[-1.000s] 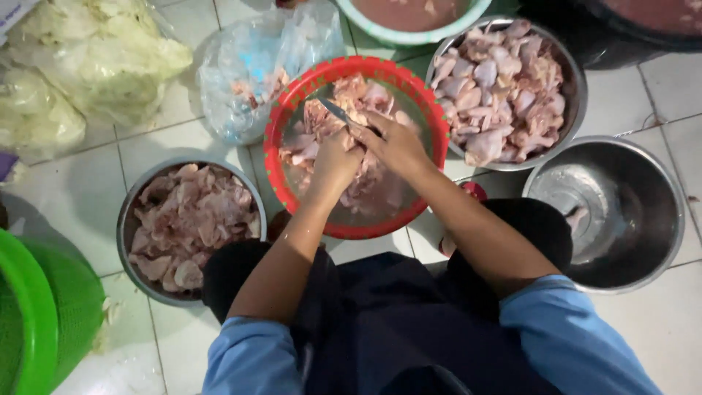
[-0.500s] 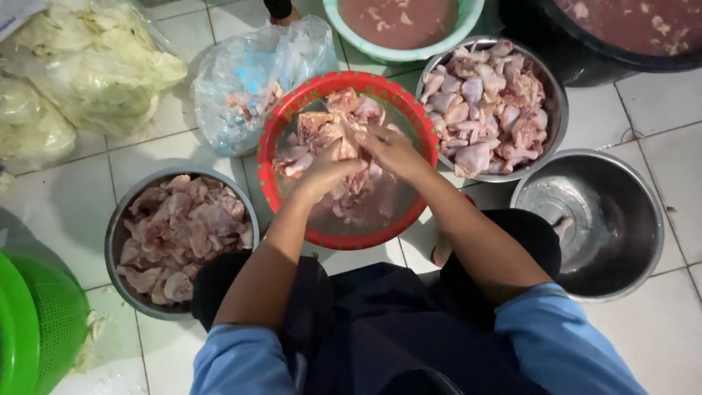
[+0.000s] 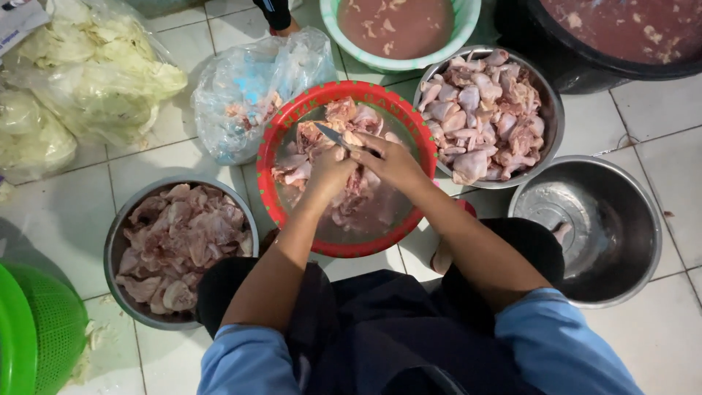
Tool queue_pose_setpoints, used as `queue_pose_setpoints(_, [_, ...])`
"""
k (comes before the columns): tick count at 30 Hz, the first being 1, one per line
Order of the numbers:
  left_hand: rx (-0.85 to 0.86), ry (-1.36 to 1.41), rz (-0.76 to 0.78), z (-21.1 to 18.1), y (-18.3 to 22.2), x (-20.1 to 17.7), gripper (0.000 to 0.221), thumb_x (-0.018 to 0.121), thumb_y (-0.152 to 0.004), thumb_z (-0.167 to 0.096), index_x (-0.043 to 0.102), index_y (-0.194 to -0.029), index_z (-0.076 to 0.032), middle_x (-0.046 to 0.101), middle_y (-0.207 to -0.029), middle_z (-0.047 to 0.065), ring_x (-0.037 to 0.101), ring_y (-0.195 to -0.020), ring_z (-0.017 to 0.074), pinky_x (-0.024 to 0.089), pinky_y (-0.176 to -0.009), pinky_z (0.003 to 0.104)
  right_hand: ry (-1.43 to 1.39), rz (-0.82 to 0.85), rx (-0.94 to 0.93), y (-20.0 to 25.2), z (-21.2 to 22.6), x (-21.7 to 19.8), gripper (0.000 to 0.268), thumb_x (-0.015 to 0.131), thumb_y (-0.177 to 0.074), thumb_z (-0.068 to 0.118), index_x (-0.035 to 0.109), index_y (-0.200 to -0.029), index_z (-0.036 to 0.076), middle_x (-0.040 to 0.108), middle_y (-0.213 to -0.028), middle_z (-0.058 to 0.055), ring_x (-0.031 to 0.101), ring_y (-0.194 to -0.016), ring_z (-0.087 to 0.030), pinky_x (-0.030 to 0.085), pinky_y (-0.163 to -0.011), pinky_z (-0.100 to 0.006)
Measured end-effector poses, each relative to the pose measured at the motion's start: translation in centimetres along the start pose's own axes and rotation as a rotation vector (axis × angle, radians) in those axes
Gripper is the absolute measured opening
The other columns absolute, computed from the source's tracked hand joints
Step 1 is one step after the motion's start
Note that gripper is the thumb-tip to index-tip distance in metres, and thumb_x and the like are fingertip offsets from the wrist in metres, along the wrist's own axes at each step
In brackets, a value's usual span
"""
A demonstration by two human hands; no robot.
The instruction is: Cutting and trimming raw chicken pieces into smaller portions using a knife on the floor
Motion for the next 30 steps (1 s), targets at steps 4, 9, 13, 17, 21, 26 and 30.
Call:
queue_pose_setpoints(4, [-0.037,-0.203,-0.031,0.1,-0.2,0.2,0.016,0.046,-0.095,-0.021,0.06,-0.095,-0.013,0.063,-0.077,0.007,0.06,-0.068,0.0243,0.039,-0.062,0.039,0.071,-0.103,-0.024,-0.7,-0.6,0.2,0.069,0.057,-0.093,0.058,0.053,-0.15,0.019,0.051,-0.156,-0.006,0.048,-0.144,-0.026,0.038,-0.116,-0.042])
queue_pose_setpoints(9, [-0.031,-0.265,0.0,0.6,-0.5,-0.1,0.017,0.045,-0.097,-0.02,0.059,-0.1,-0.011,0.063,-0.075,0.012,0.057,-0.06,0.0282,0.036,-0.058,0.043,0.11,-0.127,0.131,-1.1,-1.1,0.5,0.072,0.053,-0.087,0.067,0.059,-0.145,0.025,0.059,-0.15,-0.003,0.054,-0.139,-0.023,0.043,-0.108,-0.037])
queue_pose_setpoints(13, [-0.058,-0.231,0.054,0.5,0.3,-0.3,0.015,0.045,-0.095,-0.018,0.059,-0.098,-0.013,0.05,-0.068,0.006,0.047,-0.059,0.0201,0.031,-0.058,0.038,0.191,-0.146,0.071,-1.7,-1.8,1.0,0.075,0.055,-0.089,0.068,0.06,-0.144,0.017,0.062,-0.144,-0.013,0.059,-0.132,-0.031,0.045,-0.102,-0.038])
queue_pose_setpoints(17, [-0.062,-0.168,0.041,2.1,-1.1,0.0,0.025,0.052,-0.089,-0.027,0.067,-0.107,-0.017,0.059,-0.072,0.007,0.056,-0.068,0.0206,0.039,-0.067,0.037,0.145,-0.158,0.139,-1.7,-2.4,1.1,0.079,0.051,-0.086,0.071,0.057,-0.147,0.022,0.055,-0.152,-0.008,0.053,-0.139,-0.028,0.042,-0.108,-0.041])
queue_pose_setpoints(21, [-0.055,-0.225,0.022,1.4,-0.8,0.1,0.037,0.052,-0.086,-0.033,0.069,-0.117,-0.021,0.065,-0.08,0.008,0.062,-0.078,0.0235,0.042,-0.072,0.036,0.111,-0.157,0.193,-2.0,-2.8,1.1,0.075,0.05,-0.084,0.071,0.059,-0.145,0.027,0.058,-0.151,-0.004,0.052,-0.14,-0.025,0.042,-0.105,-0.038])
queue_pose_setpoints(26, [-0.16,-0.161,0.054,3.0,-1.7,0.6,0.079,0.054,-0.089,-0.025,0.031,-0.165,-0.02,0.041,-0.056,0.0,0.04,-0.046,0.0153,0.03,-0.047,0.035,0.182,-0.2,0.094,-2.7,-3.6,1.2,0.068,0.048,-0.094,0.063,0.058,-0.146,0.021,0.071,-0.127,-0.017,0.071,-0.103,-0.032,0.05,-0.078,-0.042])
queue_pose_setpoints(30, [-0.007,-0.175,-0.053,9.0,-5.4,2.1,0.086,0.068,-0.076,-0.035,0.045,-0.156,-0.016,0.057,-0.144,0.013,0.07,-0.1,0.0203,0.052,-0.082,0.034,0.34,-0.306,-0.01,-7.5,-16.8,-0.9,0.059,0.051,-0.098,0.059,0.058,-0.147,0.027,0.061,-0.128,-0.024,0.06,-0.121,-0.042,0.045,-0.098,-0.045])
Point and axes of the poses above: each hand's wrist, its own y-axis away from the middle knuckle, its own x-axis out of the palm, z = x × y, the point moved 6 cm from there along -y, towards the middle knuckle
